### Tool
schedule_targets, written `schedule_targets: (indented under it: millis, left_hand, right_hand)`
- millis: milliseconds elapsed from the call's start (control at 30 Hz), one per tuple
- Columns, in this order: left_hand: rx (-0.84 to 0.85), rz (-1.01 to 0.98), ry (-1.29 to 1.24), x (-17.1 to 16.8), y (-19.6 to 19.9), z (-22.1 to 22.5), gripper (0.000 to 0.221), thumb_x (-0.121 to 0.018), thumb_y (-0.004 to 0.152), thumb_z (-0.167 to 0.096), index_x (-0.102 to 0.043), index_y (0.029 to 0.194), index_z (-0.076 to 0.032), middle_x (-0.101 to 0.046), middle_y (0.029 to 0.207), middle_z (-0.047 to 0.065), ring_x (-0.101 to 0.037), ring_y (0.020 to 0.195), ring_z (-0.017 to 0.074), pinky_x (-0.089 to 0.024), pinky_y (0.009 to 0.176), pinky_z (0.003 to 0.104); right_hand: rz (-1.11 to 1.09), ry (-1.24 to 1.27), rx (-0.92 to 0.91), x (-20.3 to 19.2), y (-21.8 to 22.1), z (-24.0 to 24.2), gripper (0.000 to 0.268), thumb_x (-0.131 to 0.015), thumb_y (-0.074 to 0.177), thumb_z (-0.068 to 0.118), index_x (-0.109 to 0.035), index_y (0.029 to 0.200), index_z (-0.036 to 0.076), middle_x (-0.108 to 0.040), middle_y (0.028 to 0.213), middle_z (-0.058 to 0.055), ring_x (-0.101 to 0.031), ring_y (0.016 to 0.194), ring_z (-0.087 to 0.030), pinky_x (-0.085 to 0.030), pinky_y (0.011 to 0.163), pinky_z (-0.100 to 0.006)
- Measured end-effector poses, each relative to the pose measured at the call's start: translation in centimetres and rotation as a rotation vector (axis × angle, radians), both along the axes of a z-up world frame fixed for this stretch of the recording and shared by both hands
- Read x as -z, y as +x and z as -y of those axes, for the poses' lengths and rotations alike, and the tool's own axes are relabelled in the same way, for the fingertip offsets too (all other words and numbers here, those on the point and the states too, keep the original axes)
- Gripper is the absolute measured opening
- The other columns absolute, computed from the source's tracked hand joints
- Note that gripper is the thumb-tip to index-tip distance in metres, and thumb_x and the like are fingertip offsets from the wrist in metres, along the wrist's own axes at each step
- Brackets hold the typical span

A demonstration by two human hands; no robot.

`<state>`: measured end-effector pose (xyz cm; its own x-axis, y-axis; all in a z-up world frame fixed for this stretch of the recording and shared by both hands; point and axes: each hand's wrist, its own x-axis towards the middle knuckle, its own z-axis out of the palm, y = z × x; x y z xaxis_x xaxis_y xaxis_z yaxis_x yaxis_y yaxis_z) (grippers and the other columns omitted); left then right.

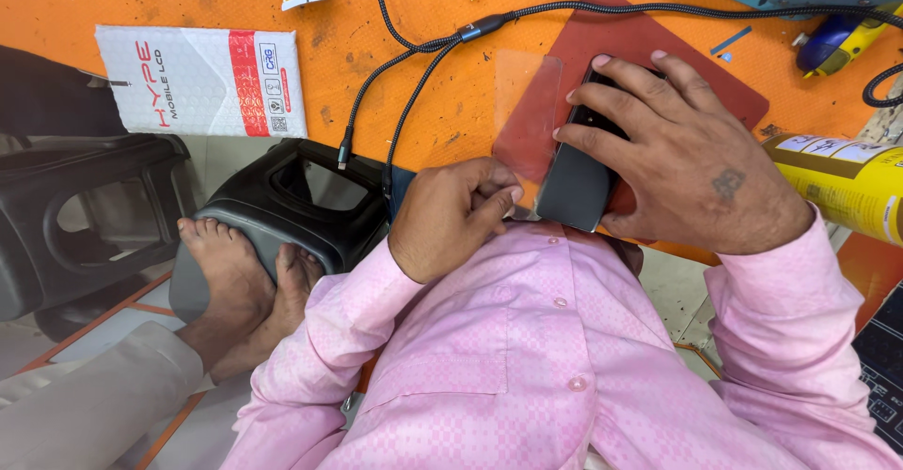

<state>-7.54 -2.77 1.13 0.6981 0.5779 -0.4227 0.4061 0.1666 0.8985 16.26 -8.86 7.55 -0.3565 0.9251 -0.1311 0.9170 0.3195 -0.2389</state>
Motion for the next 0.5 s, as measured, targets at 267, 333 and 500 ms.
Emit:
schedule_targets:
  millis: [267, 333, 500]
  left_hand:
    - [-0.023, -0.047, 0.132, -0.2, 0.6, -2.9, 0.015, -0.067, 0.096, -0.015, -0.073, 0.100, -0.001, -0.076, 0.074, 0.008, -0.073, 0.054, 0.0115, -0.055, 0.054, 0.027]
    - [-0.020, -0.025, 0.144, -0.1, 1.0, -3.4, 0.015, -0.066, 0.096, -0.015, -0.072, 0.099, -0.001, -0.077, 0.073, 0.007, -0.072, 0.053, 0.0113, -0.055, 0.054, 0.027]
    - [0.003, 0.015, 0.069, 0.2, 1.3, -4.2, 0.014, -0.063, 0.098, -0.014, -0.070, 0.098, -0.002, -0.079, 0.079, 0.001, -0.071, 0.053, 0.0102, -0.057, 0.053, 0.026]
  right_hand:
    - [-0.120, 0.132, 0.176, 1.2, -0.9, -0.9, 0.075, -0.096, 0.056, 0.041, -0.069, 0.115, 0.004, -0.061, 0.118, -0.016, -0.058, 0.120, -0.037, -0.042, 0.118, -0.053]
    - [-0.092, 0.206, 0.219, 1.5, -1.2, -0.8, 0.077, -0.097, 0.049, 0.041, -0.069, 0.109, 0.002, -0.061, 0.111, -0.016, -0.060, 0.111, -0.038, -0.045, 0.112, -0.052]
    - [-0.109, 0.219, 0.376, 1.9, -2.1, 0.2, 0.080, -0.099, 0.050, 0.047, -0.069, 0.107, 0.001, -0.059, 0.109, -0.015, -0.059, 0.105, -0.036, -0.049, 0.095, -0.048]
